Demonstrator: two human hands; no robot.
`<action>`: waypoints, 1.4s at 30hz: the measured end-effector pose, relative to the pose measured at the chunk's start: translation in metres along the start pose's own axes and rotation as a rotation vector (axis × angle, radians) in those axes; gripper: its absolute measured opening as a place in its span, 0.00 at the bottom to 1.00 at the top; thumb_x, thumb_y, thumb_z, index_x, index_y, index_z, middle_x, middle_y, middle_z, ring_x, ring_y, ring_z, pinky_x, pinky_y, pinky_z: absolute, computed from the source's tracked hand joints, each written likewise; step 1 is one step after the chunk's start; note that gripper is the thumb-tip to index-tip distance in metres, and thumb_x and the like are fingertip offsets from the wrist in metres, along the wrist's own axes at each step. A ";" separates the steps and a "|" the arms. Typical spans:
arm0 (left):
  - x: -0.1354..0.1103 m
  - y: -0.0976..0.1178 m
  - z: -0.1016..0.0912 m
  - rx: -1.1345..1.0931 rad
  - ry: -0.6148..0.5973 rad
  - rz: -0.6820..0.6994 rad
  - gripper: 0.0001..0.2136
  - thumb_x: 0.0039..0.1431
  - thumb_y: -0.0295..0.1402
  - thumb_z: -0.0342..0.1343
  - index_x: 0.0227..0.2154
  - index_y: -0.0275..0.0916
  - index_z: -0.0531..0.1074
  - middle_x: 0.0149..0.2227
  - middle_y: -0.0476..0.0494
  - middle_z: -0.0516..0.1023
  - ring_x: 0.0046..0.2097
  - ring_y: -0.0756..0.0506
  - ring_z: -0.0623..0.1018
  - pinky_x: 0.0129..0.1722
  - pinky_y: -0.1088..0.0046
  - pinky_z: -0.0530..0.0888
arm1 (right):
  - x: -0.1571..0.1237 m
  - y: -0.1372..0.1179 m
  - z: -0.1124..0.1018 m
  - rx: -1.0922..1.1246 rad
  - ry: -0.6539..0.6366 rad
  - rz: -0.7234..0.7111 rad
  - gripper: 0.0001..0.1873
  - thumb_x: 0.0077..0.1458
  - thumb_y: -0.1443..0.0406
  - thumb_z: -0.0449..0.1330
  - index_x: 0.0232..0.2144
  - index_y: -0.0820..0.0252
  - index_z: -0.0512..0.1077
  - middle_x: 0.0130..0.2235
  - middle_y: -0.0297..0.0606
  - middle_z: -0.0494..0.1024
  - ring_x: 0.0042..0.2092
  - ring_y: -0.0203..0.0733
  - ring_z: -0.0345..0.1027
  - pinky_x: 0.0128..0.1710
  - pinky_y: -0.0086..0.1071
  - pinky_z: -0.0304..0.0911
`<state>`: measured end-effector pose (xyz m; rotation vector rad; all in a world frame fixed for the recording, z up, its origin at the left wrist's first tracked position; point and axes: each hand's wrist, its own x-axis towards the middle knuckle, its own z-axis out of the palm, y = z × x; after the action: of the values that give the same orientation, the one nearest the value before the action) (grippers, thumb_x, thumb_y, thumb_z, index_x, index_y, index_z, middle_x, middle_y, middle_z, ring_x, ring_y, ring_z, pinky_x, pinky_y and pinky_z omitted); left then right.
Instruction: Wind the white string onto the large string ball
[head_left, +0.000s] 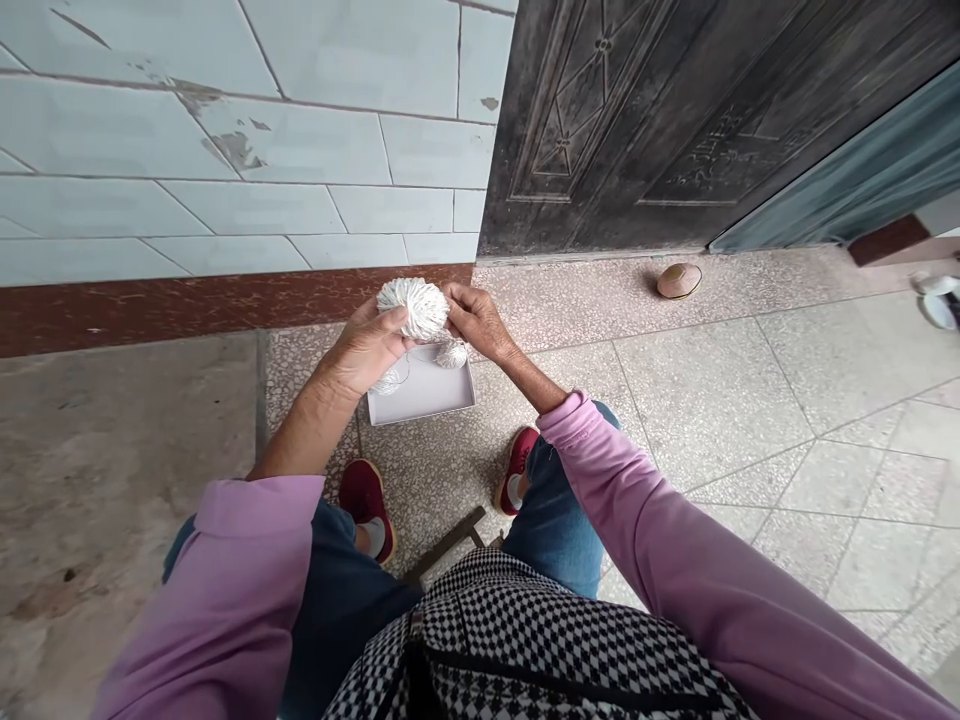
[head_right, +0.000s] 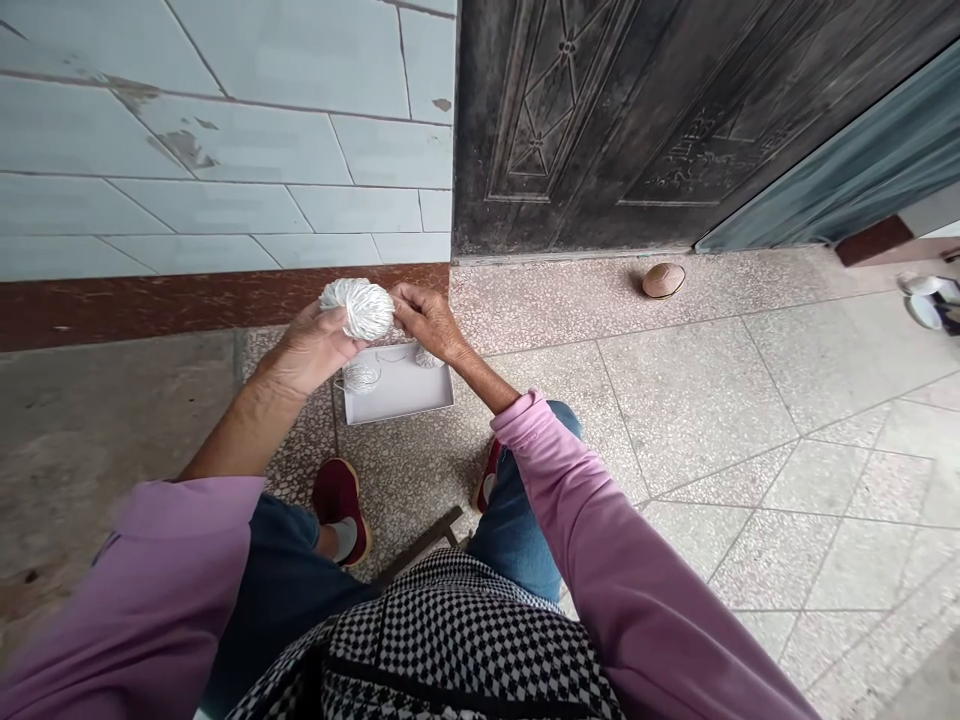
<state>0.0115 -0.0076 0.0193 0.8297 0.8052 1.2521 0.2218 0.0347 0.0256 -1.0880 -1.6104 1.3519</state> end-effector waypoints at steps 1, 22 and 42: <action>0.001 0.002 0.002 0.002 0.004 0.011 0.32 0.49 0.49 0.94 0.50 0.45 0.86 0.53 0.36 0.92 0.59 0.30 0.92 0.54 0.55 0.93 | -0.001 0.002 0.002 -0.033 -0.007 -0.011 0.28 0.89 0.68 0.65 0.30 0.53 0.69 0.28 0.29 0.71 0.32 0.38 0.63 0.36 0.33 0.61; 0.004 0.012 -0.006 0.381 0.088 -0.006 0.27 0.45 0.39 0.88 0.48 0.43 0.87 0.44 0.42 0.89 0.47 0.37 0.86 0.48 0.60 0.86 | -0.019 -0.023 -0.010 -0.060 -0.158 0.016 0.28 0.86 0.48 0.76 0.35 0.53 0.75 0.29 0.29 0.67 0.34 0.41 0.59 0.35 0.35 0.61; -0.003 0.011 0.005 0.066 0.026 0.022 0.30 0.49 0.46 0.91 0.49 0.47 0.82 0.49 0.39 0.89 0.61 0.27 0.90 0.58 0.50 0.91 | -0.008 -0.006 0.004 -0.109 -0.016 -0.028 0.27 0.89 0.72 0.65 0.31 0.55 0.68 0.31 0.29 0.73 0.35 0.37 0.65 0.40 0.31 0.63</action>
<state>0.0103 -0.0096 0.0310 0.8789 0.8636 1.2635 0.2200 0.0257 0.0310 -1.1163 -1.7219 1.2704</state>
